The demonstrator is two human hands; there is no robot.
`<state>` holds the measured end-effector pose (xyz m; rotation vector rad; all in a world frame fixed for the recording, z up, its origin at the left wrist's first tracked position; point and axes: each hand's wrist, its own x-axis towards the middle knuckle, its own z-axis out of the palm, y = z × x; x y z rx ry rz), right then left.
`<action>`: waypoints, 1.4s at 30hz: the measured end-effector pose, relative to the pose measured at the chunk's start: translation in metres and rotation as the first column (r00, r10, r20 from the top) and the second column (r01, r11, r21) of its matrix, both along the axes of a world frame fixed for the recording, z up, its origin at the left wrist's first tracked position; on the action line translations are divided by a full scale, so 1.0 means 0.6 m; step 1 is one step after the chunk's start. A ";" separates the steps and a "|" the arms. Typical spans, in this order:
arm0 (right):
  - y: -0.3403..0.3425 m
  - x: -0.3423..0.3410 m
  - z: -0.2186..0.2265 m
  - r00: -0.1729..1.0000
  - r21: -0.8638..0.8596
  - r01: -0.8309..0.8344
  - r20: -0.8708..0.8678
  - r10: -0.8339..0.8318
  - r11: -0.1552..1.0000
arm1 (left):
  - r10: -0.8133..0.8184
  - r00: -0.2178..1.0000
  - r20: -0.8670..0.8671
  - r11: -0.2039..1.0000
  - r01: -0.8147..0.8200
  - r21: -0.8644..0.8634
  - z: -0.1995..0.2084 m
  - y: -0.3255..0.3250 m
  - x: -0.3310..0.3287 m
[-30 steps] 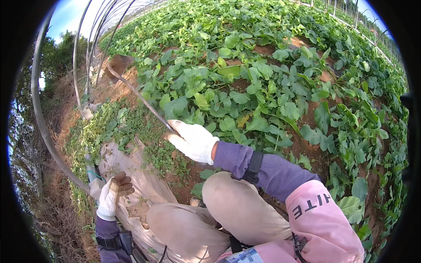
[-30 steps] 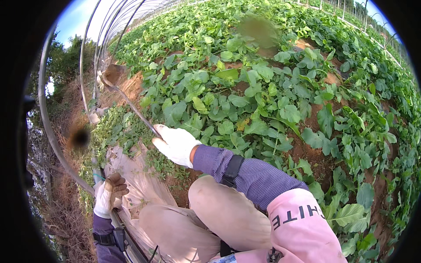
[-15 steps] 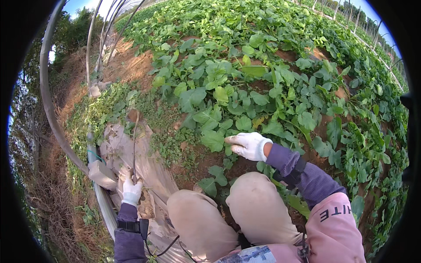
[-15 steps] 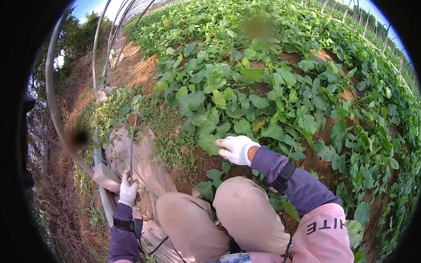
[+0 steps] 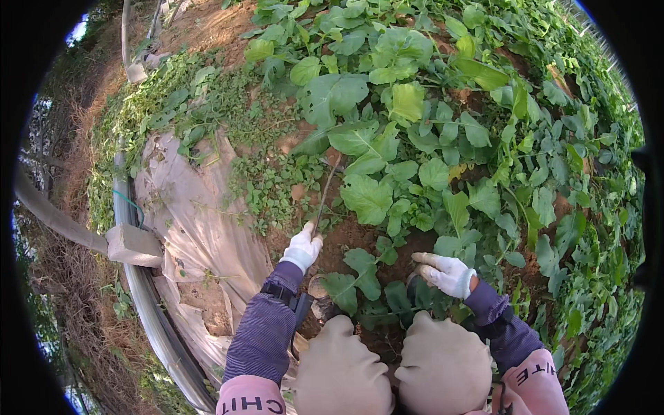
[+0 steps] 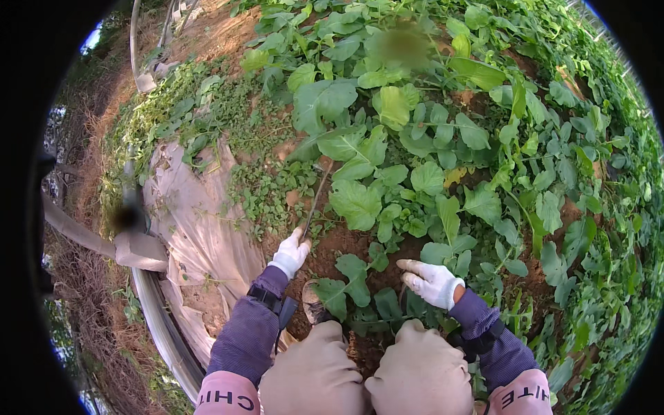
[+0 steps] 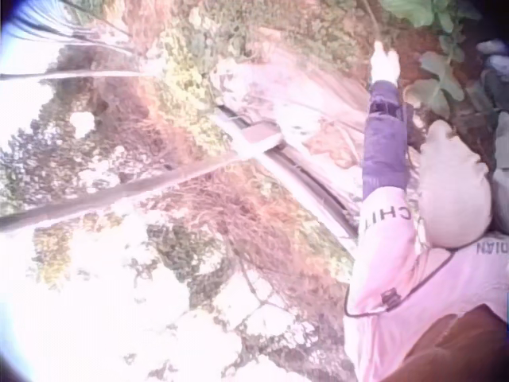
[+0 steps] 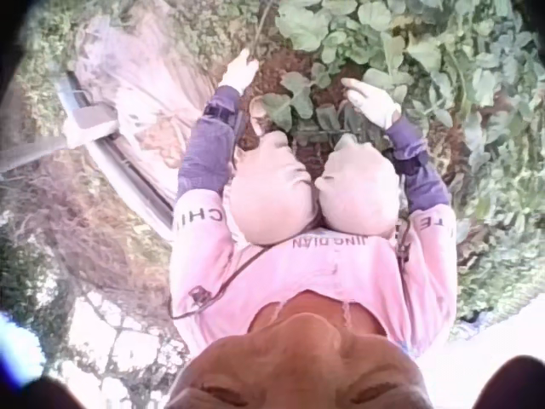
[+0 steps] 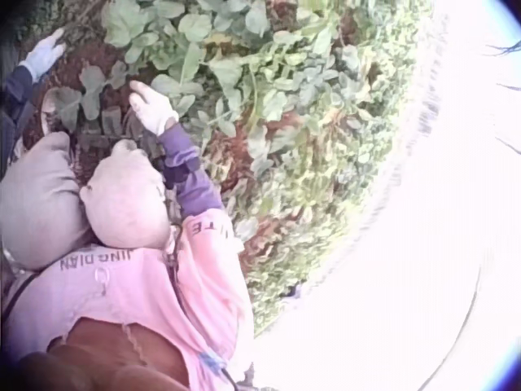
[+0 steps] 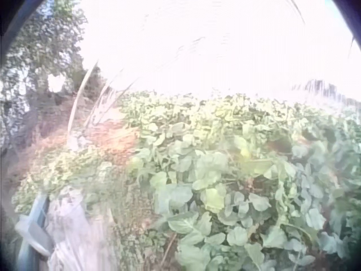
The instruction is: The person uses a small hand hoe to loosen soil and remove weeds around leafy green plants in a garden bed. They repeatedly scrape the soil surface, pull out weeds by hand, and move between adjacent plants to clear the area.
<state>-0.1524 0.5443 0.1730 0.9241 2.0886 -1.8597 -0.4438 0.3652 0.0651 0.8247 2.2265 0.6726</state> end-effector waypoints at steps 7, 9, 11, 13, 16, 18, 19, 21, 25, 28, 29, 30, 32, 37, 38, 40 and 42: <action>0.012 -0.026 -0.033 1.000 -0.364 -0.003 0.023 0.012 0.931 | 0.057 0.959 0.278 0.993 -0.026 -0.113 -0.001 -0.206 0.115; 0.010 -0.071 -0.059 0.997 -0.346 -0.071 -0.006 0.073 0.935 | 0.055 0.939 0.340 0.977 0.021 -0.214 0.016 -0.310 0.154; 0.017 -0.140 -0.072 0.936 -0.100 -0.351 -0.007 0.352 0.931 | 0.159 0.920 0.359 0.968 -0.073 -0.241 0.029 -0.337 0.171; 0.020 -0.210 -0.098 0.822 0.196 -0.569 0.138 0.552 0.799 | 0.152 0.938 0.310 0.960 -0.065 -0.272 0.068 -0.298 0.154; 0.051 -0.287 -0.167 0.911 0.493 -0.413 0.241 0.336 0.766 | 0.079 0.981 0.177 0.979 -0.043 -0.198 0.060 -0.238 0.110; 0.121 -0.302 -0.194 0.998 0.575 -0.036 0.056 0.004 0.818 | 0.046 0.990 0.134 0.998 -0.041 -0.045 0.028 -0.182 0.072; 0.145 -0.298 -0.190 0.991 0.489 0.134 -0.041 -0.131 0.862 | 0.003 0.994 0.109 0.992 0.011 -0.127 0.015 -0.154 0.046; 0.166 -0.287 -0.156 0.890 0.167 0.450 -0.160 -0.426 0.877 | -0.027 0.999 0.041 0.995 0.031 -0.095 0.008 -0.086 0.001; 0.186 -0.230 -0.174 0.809 0.069 0.541 -0.314 -0.496 0.838 | -0.028 0.999 0.029 0.999 0.029 -0.026 -0.004 0.023 -0.029; 0.185 -0.219 -0.194 0.830 0.187 0.517 -0.349 -0.435 0.835 | 0.035 0.999 0.003 0.999 -0.035 -0.005 -0.043 0.031 -0.019; 0.185 -0.217 -0.197 0.864 0.222 0.478 -0.295 -0.408 0.850 | 0.063 0.998 -0.013 0.997 -0.064 -0.031 -0.056 0.014 0.003; 0.190 -0.215 -0.197 0.875 0.237 0.464 -0.271 -0.400 0.854 | 0.083 0.996 -0.032 0.995 -0.085 -0.044 -0.052 0.004 0.022; 0.194 -0.201 -0.193 0.873 0.235 0.473 -0.258 -0.415 0.849 | 0.061 0.998 -0.025 0.973 -0.065 -0.222 -0.016 -0.052 0.077; 0.189 -0.194 -0.169 0.811 0.142 0.557 -0.306 -0.499 0.818 | 0.054 0.989 0.140 0.967 -0.017 -0.253 0.029 -0.219 0.124; 0.191 -0.194 -0.171 0.809 0.135 0.559 -0.304 -0.503 0.818 | 0.064 0.986 0.157 0.974 -0.027 -0.227 0.045 -0.220 0.118; 0.198 -0.189 -0.184 0.813 0.140 0.553 -0.304 -0.496 0.821 | -0.002 0.998 0.066 0.972 0.017 -0.232 0.065 -0.172 0.088; 0.197 -0.191 -0.197 0.821 0.148 0.544 -0.299 -0.487 0.826 | 0.001 0.999 -0.046 0.991 -0.007 -0.136 0.040 -0.121 0.051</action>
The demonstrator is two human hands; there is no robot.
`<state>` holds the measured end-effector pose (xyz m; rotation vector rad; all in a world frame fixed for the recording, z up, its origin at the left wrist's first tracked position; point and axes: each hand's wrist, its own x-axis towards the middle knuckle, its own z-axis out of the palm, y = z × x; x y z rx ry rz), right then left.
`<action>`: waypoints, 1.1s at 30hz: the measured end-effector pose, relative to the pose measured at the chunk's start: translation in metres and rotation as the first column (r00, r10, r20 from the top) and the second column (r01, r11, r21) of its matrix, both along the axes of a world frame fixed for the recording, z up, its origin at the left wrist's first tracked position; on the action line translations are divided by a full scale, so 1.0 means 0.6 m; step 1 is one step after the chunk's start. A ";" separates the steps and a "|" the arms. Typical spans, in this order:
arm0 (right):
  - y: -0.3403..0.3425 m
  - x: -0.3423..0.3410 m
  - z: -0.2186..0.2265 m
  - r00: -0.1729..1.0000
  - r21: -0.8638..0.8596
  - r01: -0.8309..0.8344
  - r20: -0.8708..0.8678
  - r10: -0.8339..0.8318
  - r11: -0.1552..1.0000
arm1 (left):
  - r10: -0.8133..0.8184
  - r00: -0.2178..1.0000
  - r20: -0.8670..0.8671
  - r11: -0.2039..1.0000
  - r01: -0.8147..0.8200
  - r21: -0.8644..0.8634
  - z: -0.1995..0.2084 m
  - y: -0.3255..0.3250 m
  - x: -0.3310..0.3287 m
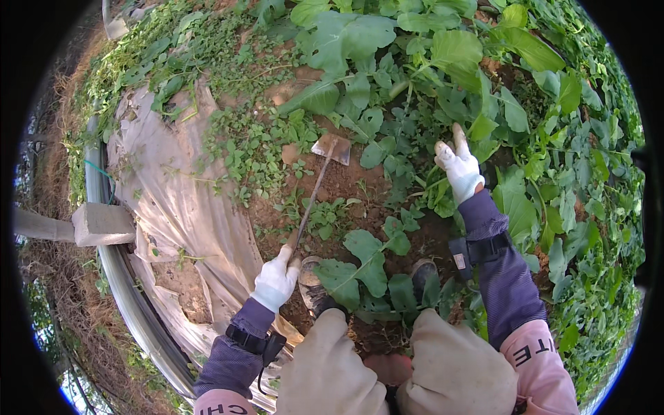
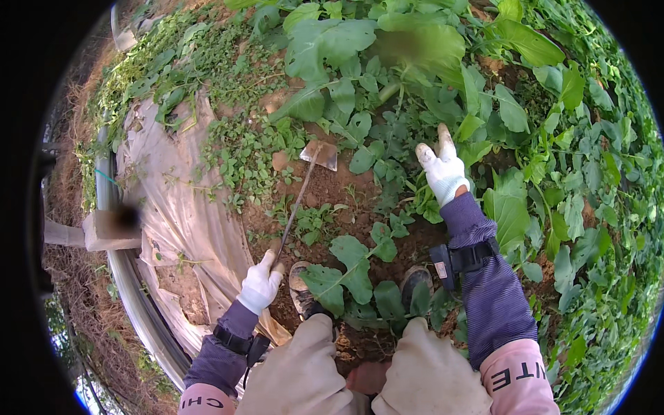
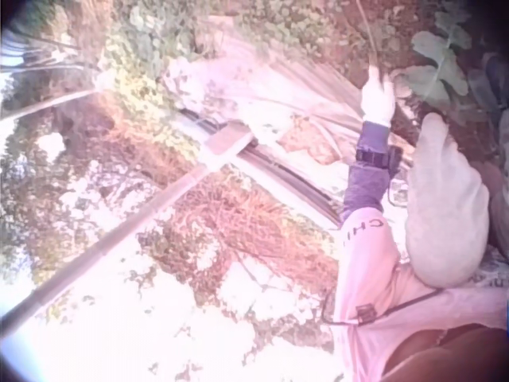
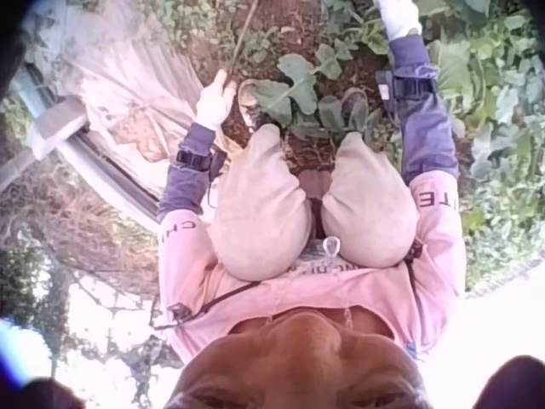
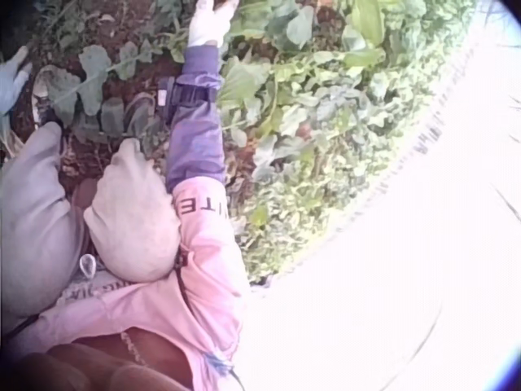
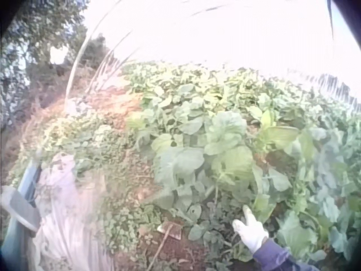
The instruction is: The person uses a small hand hoe to loosen soil and remove weeds around leafy green plants in a garden bed. They repeatedly scrape the soil surface, pull out weeds by hand, and move between adjacent plants to clear the area.
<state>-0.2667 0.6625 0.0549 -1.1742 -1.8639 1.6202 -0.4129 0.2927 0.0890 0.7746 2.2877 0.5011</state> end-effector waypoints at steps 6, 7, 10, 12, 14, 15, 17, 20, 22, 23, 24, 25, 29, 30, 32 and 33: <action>-0.005 0.003 0.012 0.999 -0.033 0.037 0.008 -0.037 0.999 | 0.161 0.982 -0.097 0.987 -0.158 0.036 -0.088 0.224 -0.129; -0.006 0.004 0.011 0.999 -0.032 0.040 0.013 -0.039 0.999 | 0.192 0.976 -0.098 0.979 -0.184 0.084 -0.095 0.238 -0.124; -0.007 0.017 0.005 0.998 -0.015 0.042 0.039 -0.041 0.999 | 0.275 0.957 0.089 0.953 -0.284 0.104 -0.114 0.241 -0.071; -0.002 0.017 0.010 0.999 0.002 0.050 0.020 -0.050 0.999 | 0.160 0.987 0.008 0.978 -0.160 0.131 -0.112 0.194 -0.019; 0.003 0.026 0.007 0.997 0.013 0.081 -0.008 -0.081 0.997 | 0.099 0.990 0.105 0.995 -0.100 0.012 -0.074 0.139 0.044; -0.002 0.015 0.014 0.997 -0.029 0.075 -0.021 -0.076 0.997 | 0.090 0.991 0.098 0.994 -0.095 0.054 -0.082 0.091 0.057; -0.007 0.014 0.026 0.997 -0.098 0.077 -0.008 -0.078 0.992 | 0.103 0.983 0.150 0.994 -0.106 0.015 -0.070 0.058 0.055; -0.001 0.026 0.013 0.996 -0.004 0.089 -0.010 -0.089 0.996 | 0.069 0.991 0.117 0.998 -0.067 -0.017 -0.039 0.086 0.024; -0.005 0.020 0.008 0.996 -0.001 0.085 -0.006 -0.085 0.996 | 0.063 0.998 -0.002 0.997 -0.063 -0.042 -0.048 0.128 -0.013; -0.008 0.013 0.006 0.997 -0.001 0.076 -0.006 -0.076 0.997 | 0.101 0.992 -0.073 0.994 -0.099 0.035 -0.075 0.145 -0.042; -0.006 0.017 0.002 0.997 0.007 0.078 0.013 -0.078 0.997 | 0.135 0.989 -0.063 0.984 -0.126 0.128 -0.076 0.184 -0.063; 0.002 0.024 0.003 0.998 0.007 0.060 0.012 -0.060 0.998 | 0.142 0.988 -0.063 0.979 -0.131 0.158 -0.079 0.219 -0.083; -0.002 0.022 0.005 0.995 -0.012 0.074 0.062 -0.073 0.997 | 0.125 0.982 -0.140 0.989 -0.113 0.091 -0.108 0.264 -0.068; 0.003 0.030 0.002 0.994 -0.009 0.076 0.075 -0.075 0.997 | 0.092 0.989 -0.115 0.994 -0.085 0.063 -0.103 0.259 -0.048; 0.007 0.034 -0.003 0.993 -0.004 0.075 0.086 -0.075 0.997 | 0.013 1.000 -0.025 0.998 -0.014 -0.056 -0.101 0.208 -0.008; 0.006 0.026 -0.001 0.996 -0.036 0.076 0.049 -0.074 0.996 | 0.022 0.999 0.044 0.996 -0.018 -0.092 -0.085 0.175 0.003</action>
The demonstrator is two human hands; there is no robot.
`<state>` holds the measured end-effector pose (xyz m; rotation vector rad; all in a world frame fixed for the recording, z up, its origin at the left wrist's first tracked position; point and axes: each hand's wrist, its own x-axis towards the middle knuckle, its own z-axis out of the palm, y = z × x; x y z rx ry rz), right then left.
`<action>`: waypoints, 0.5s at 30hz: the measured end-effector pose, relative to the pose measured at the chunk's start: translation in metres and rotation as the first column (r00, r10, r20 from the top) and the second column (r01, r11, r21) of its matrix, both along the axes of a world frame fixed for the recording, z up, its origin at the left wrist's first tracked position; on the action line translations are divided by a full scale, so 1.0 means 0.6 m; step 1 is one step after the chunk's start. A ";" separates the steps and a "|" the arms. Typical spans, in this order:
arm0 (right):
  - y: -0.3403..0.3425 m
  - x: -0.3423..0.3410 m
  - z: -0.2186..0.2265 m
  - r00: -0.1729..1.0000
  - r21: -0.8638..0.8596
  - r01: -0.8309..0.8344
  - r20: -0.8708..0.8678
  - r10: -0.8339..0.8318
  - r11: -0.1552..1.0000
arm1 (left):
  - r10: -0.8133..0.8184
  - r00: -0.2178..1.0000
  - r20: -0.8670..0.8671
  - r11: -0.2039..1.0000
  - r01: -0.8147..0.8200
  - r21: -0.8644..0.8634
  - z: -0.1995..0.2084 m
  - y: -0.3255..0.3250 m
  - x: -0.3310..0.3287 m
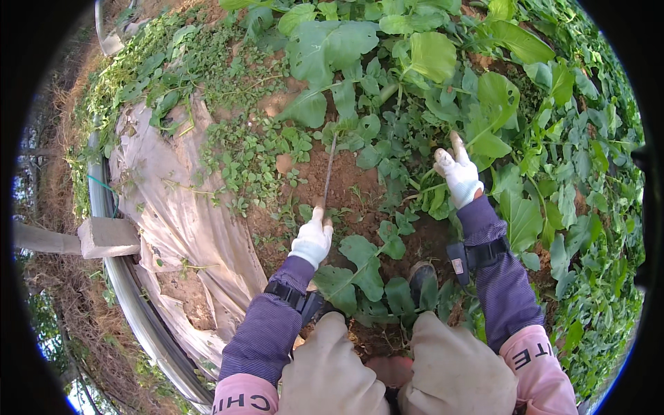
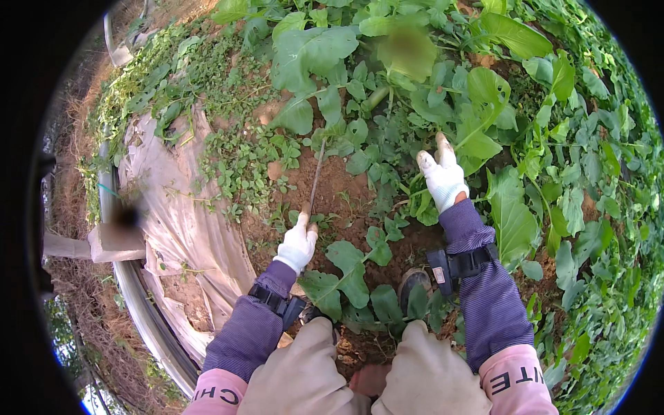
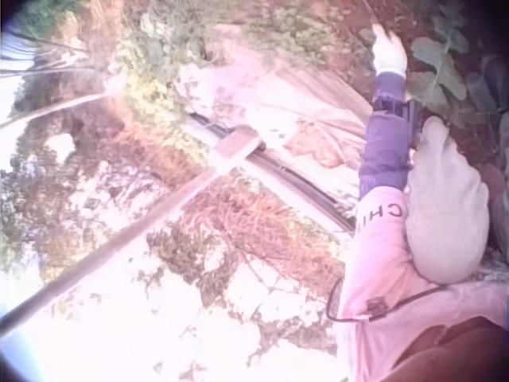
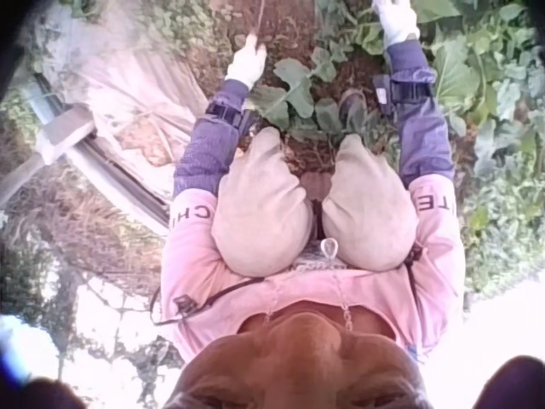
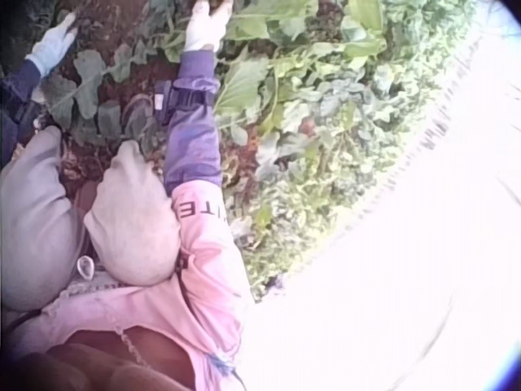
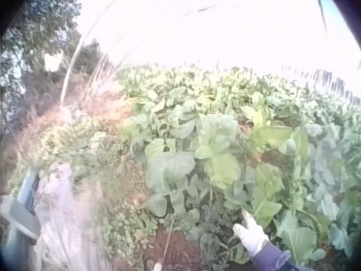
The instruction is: The person uses a small hand hoe to loosen soil and remove weeds around leafy green plants in a garden bed. They repeatedly scrape the soil surface, pull out weeds by hand, and move between adjacent plants to clear the area.
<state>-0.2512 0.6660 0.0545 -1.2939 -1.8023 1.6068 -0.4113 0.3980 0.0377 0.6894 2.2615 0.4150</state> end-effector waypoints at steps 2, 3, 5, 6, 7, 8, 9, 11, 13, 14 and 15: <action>-0.004 0.003 0.007 0.999 -0.045 0.009 -0.045 -0.011 0.999 | 0.036 0.999 0.041 0.999 -0.038 0.027 -0.006 -0.054 0.018; -0.005 0.007 0.008 0.999 -0.040 0.012 -0.049 -0.014 0.999 | 0.065 0.993 0.101 0.998 -0.067 0.020 0.012 -0.065 0.025; -0.006 0.007 0.009 0.997 -0.032 0.022 -0.071 -0.024 0.999 | -0.003 0.998 0.067 0.999 0.000 0.038 0.045 -0.103 0.052; 0.004 0.013 -0.003 0.997 -0.025 0.016 -0.075 -0.018 1.000 | -0.041 0.996 0.078 0.999 0.040 0.015 0.057 -0.128 0.059; 0.008 0.014 -0.012 0.998 -0.008 0.011 -0.057 -0.011 1.000 | -0.076 0.992 0.098 0.997 0.077 -0.009 0.065 -0.149 0.056; 0.009 0.011 -0.021 0.999 0.003 -0.003 -0.041 0.003 1.000 | -0.073 0.990 0.118 0.997 0.072 0.014 0.076 -0.155 0.036; 0.010 0.013 -0.024 1.000 0.013 -0.017 -0.012 0.018 1.000 | -0.071 0.986 0.150 0.997 0.066 0.038 0.090 -0.150 0.021; 0.007 0.015 -0.030 1.000 0.023 -0.030 -0.006 0.030 0.999 | -0.074 0.995 0.062 0.996 0.071 0.048 0.091 -0.112 -0.012; 0.007 0.016 -0.027 0.999 0.067 -0.046 -0.017 0.047 0.997 | 0.048 0.999 -0.004 0.986 -0.046 0.160 0.067 -0.067 -0.032; 0.007 0.014 -0.026 0.998 0.077 -0.053 -0.023 0.054 0.996 | 0.045 0.999 -0.030 0.989 -0.041 0.139 0.050 -0.067 -0.025; 0.009 0.014 -0.025 0.998 0.088 -0.055 -0.028 0.058 0.995 | 0.039 0.998 -0.053 0.992 -0.033 0.120 0.039 -0.063 -0.018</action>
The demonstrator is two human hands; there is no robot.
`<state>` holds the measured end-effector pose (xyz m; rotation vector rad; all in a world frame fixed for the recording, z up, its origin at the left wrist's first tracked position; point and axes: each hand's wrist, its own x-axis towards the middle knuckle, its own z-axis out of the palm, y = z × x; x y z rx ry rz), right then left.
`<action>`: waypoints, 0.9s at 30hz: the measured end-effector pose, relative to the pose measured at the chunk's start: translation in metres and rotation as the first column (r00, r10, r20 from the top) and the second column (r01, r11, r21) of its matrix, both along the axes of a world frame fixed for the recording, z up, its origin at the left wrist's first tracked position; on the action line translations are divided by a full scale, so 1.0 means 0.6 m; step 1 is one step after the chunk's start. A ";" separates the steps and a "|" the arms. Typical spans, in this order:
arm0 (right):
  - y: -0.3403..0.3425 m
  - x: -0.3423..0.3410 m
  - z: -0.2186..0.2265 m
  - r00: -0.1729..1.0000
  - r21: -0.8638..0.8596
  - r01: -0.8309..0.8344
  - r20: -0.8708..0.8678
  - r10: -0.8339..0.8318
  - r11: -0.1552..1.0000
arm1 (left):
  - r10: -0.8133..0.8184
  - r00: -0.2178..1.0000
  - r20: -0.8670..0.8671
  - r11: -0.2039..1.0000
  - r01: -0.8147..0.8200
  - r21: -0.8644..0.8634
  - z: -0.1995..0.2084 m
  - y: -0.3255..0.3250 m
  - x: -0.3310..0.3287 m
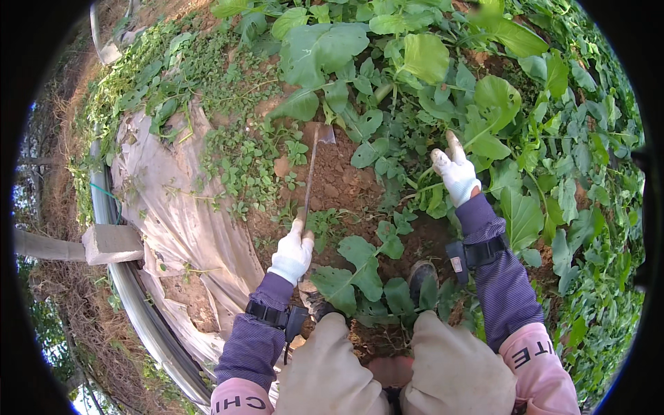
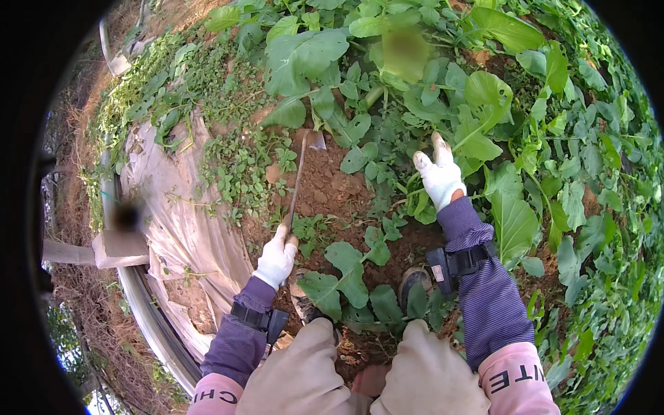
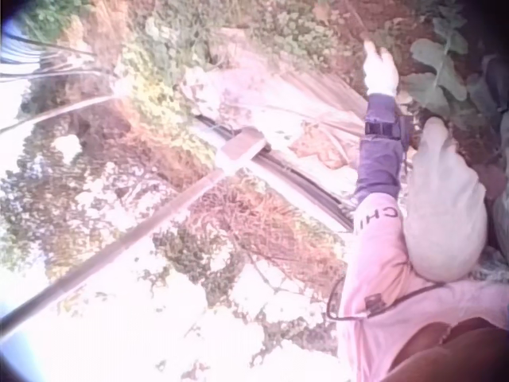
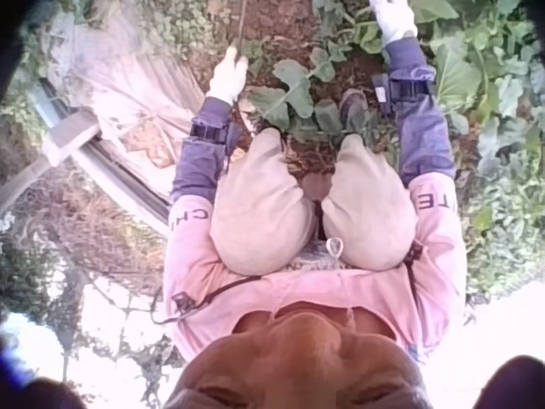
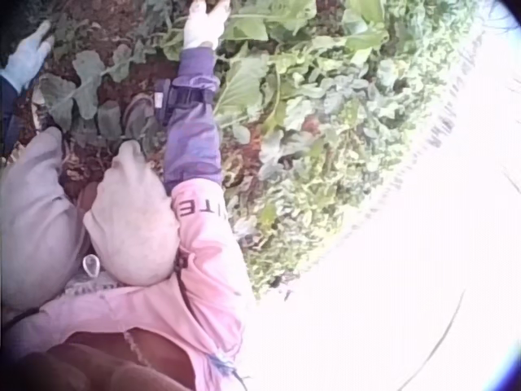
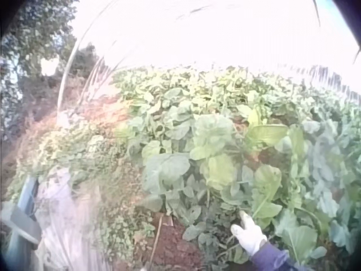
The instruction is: The person uses a small hand hoe to loosen soil and remove weeds around leafy green plants in a garden bed. They repeatedly scrape the soil surface, pull out weeds by hand, and move between adjacent plants to clear the area.
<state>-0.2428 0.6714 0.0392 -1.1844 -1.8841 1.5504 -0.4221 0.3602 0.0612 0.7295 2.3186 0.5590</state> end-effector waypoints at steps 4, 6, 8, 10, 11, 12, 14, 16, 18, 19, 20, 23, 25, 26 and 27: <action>0.002 0.003 0.005 1.000 -0.046 0.006 0.000 -0.006 0.999 | -0.107 0.972 0.209 0.979 0.140 -0.151 0.041 -0.138 0.085; -0.001 0.018 0.002 0.997 0.013 -0.003 0.074 0.002 1.000 | -0.182 0.925 0.332 0.944 0.259 -0.204 0.084 -0.193 0.112; -0.002 0.014 0.000 0.988 0.103 -0.033 0.155 0.017 0.994 | -0.061 0.891 0.450 0.958 0.179 -0.225 0.109 -0.239 0.120; -0.004 0.012 -0.010 0.979 0.201 -0.043 0.202 0.002 0.979 | -0.237 0.943 0.234 0.935 0.287 -0.210 0.101 -0.236 0.101; -0.005 0.007 -0.011 0.979 0.231 -0.058 0.202 0.011 0.971 | -0.232 0.951 0.205 0.956 0.262 -0.130 0.098 -0.209 0.084; -0.005 0.003 -0.011 0.979 0.262 -0.072 0.203 0.018 0.962 | -0.190 0.970 0.150 0.958 0.217 -0.186 0.087 -0.177 0.067; 0.000 0.002 -0.020 0.981 0.243 -0.068 0.195 0.020 0.968 | -0.183 0.983 0.028 0.970 0.186 -0.157 0.054 -0.098 0.020; -0.001 0.009 -0.019 0.977 0.238 -0.079 0.213 0.027 0.968 | -0.133 0.991 0.006 0.991 0.133 -0.034 0.023 -0.013 -0.032; -0.008 0.003 -0.003 0.980 0.224 -0.078 0.195 0.034 0.971 | -0.148 0.978 -0.148 0.989 0.143 -0.045 0.004 0.047 -0.075; -0.007 0.007 0.000 0.984 0.227 -0.073 0.172 0.033 0.971 | -0.123 0.980 -0.159 0.992 0.121 -0.024 -0.002 0.072 -0.087; -0.009 0.009 0.001 0.989 0.220 -0.066 0.141 0.035 0.973 | -0.098 0.980 -0.176 0.995 0.097 -0.014 -0.003 0.081 -0.093; -0.012 0.015 0.006 0.994 0.128 -0.036 0.107 0.022 0.991 | -0.057 0.996 -0.070 0.992 0.049 -0.113 -0.010 0.032 -0.052; -0.003 0.015 -0.001 0.999 0.116 -0.025 0.044 0.020 0.993 | -0.029 0.999 0.014 0.987 0.031 -0.156 -0.016 -0.050 -0.013; -0.005 0.009 -0.006 0.999 0.095 -0.029 0.048 0.024 0.995 | 0.036 0.998 0.057 0.987 -0.027 -0.161 -0.017 -0.096 0.006; -0.004 0.015 -0.010 0.997 0.078 -0.030 0.070 0.025 0.997 | 0.059 0.996 0.067 0.980 -0.045 -0.194 0.011 -0.111 0.029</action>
